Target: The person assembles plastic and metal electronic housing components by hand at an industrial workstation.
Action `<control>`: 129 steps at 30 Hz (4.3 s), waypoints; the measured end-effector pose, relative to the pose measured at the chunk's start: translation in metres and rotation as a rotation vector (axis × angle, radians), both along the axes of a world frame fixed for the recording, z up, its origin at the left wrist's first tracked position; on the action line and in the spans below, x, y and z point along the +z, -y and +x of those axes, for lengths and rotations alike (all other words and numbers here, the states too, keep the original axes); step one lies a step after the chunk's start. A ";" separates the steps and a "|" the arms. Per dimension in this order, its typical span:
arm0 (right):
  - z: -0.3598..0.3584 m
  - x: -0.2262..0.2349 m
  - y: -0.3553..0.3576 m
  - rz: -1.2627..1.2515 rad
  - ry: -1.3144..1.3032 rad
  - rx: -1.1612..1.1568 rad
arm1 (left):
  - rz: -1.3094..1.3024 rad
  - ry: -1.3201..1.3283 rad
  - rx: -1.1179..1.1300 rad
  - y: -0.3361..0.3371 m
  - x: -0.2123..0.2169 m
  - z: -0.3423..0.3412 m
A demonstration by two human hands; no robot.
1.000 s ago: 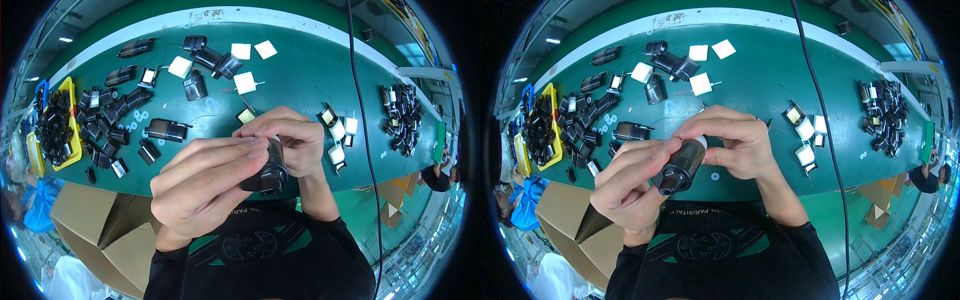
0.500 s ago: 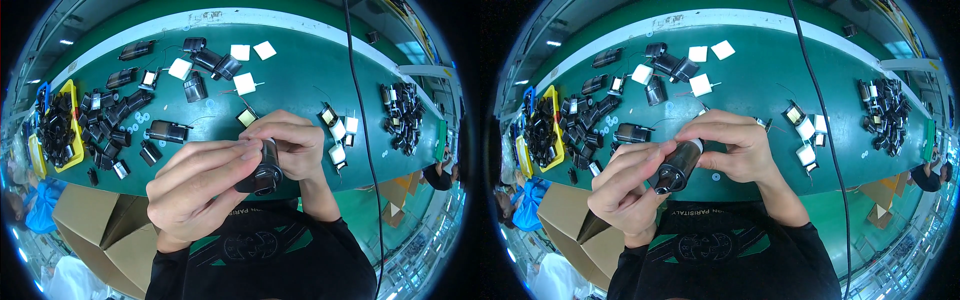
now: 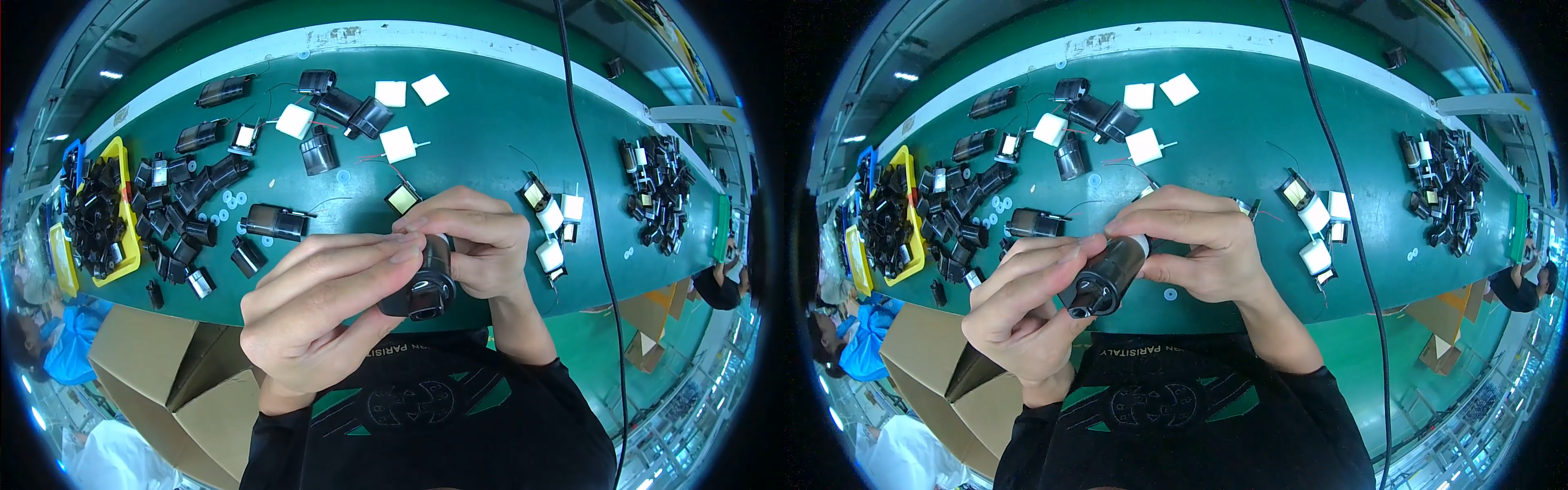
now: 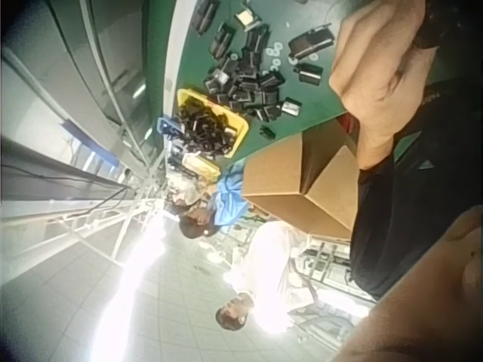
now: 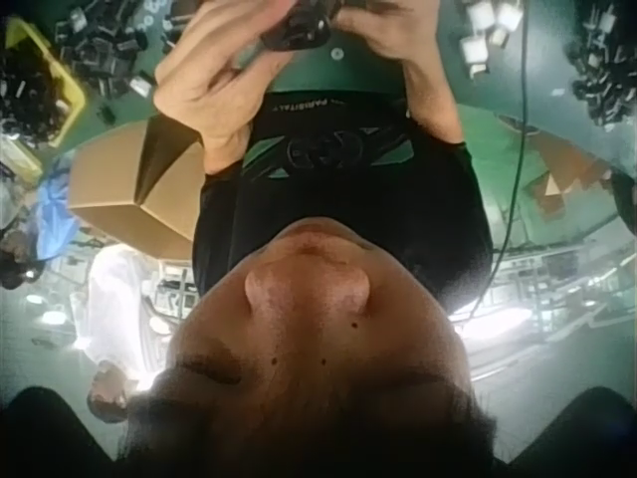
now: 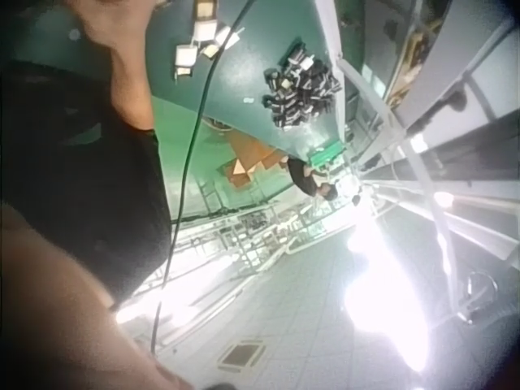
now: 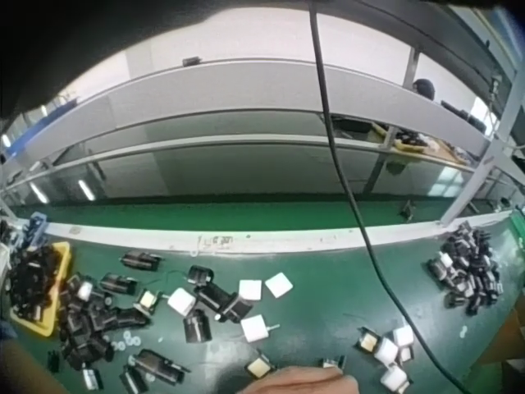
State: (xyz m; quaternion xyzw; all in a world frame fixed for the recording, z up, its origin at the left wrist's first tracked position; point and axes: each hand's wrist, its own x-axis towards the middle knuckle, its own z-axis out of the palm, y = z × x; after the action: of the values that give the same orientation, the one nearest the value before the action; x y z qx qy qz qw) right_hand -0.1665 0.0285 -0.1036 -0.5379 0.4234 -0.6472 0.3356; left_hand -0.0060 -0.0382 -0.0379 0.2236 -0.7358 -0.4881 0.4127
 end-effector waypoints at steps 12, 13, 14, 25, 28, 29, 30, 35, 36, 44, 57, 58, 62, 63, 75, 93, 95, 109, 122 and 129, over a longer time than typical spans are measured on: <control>0.000 0.032 -0.007 0.368 0.565 0.036 | 0.633 -0.270 0.019 0.003 -0.015 0.000; -0.009 0.033 -0.010 0.563 0.443 0.102 | 0.591 -0.200 -0.047 0.006 -0.020 0.005; -0.014 0.035 -0.011 0.755 0.316 0.167 | 0.589 -0.196 -0.049 0.008 -0.018 0.008; -0.002 0.043 -0.006 0.862 0.190 0.055 | 0.814 0.083 -0.049 0.005 -0.010 0.019; -0.002 0.042 -0.003 0.880 0.175 0.078 | 0.855 0.079 -0.064 0.004 -0.018 0.019; -0.003 0.040 -0.002 0.870 0.182 0.086 | 0.857 0.081 -0.060 0.005 -0.020 0.019; -0.003 0.039 -0.002 0.863 0.190 0.091 | 0.863 0.084 -0.062 0.007 -0.021 0.019; -0.010 0.041 0.007 0.546 -0.162 0.143 | 0.718 -0.060 -0.229 0.022 -0.028 0.025; -0.012 0.040 0.010 0.277 -0.412 0.141 | 0.622 -0.061 -0.281 0.030 -0.026 0.029; -0.084 0.037 0.063 0.311 -1.066 -0.276 | -0.019 0.572 0.611 0.106 -0.025 0.122; -0.169 -0.016 0.078 0.423 -1.584 -0.543 | -0.518 1.112 1.158 0.277 -0.064 0.287; -0.167 -0.021 0.062 0.366 -1.503 -0.542 | -0.554 1.159 1.156 0.290 -0.070 0.284; -0.100 -0.006 -0.005 0.363 -1.171 -0.436 | -0.360 1.427 1.018 0.317 -0.082 0.293; -0.090 -0.008 -0.025 0.390 -1.086 -0.438 | -0.396 1.343 1.056 0.315 -0.083 0.294; -0.054 -0.008 -0.110 0.495 -0.841 -0.603 | -0.516 0.180 0.812 0.126 -0.070 0.144; -0.090 0.004 -0.110 0.874 -1.059 -1.084 | 1.113 -0.483 -0.135 -0.029 -0.085 0.022; -0.078 0.007 -0.099 0.922 -1.058 -0.910 | 1.114 -0.435 -0.135 -0.026 -0.085 0.024; -0.077 -0.010 -0.054 0.737 -1.054 -0.933 | 1.088 -0.372 -0.073 -0.013 -0.084 0.026; -0.074 -0.006 -0.008 0.448 0.181 -0.534 | 1.243 -0.676 -0.209 0.010 -0.084 0.019; -0.010 0.006 0.000 0.511 0.955 0.178 | 1.639 -1.076 -0.378 0.022 -0.079 0.014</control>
State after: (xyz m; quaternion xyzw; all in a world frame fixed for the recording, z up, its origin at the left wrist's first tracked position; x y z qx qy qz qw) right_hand -0.1766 0.0281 -0.0974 -0.1192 0.3207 -0.6650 0.6639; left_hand 0.0083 -0.0597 -0.1166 0.0675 0.0897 -0.9391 0.3248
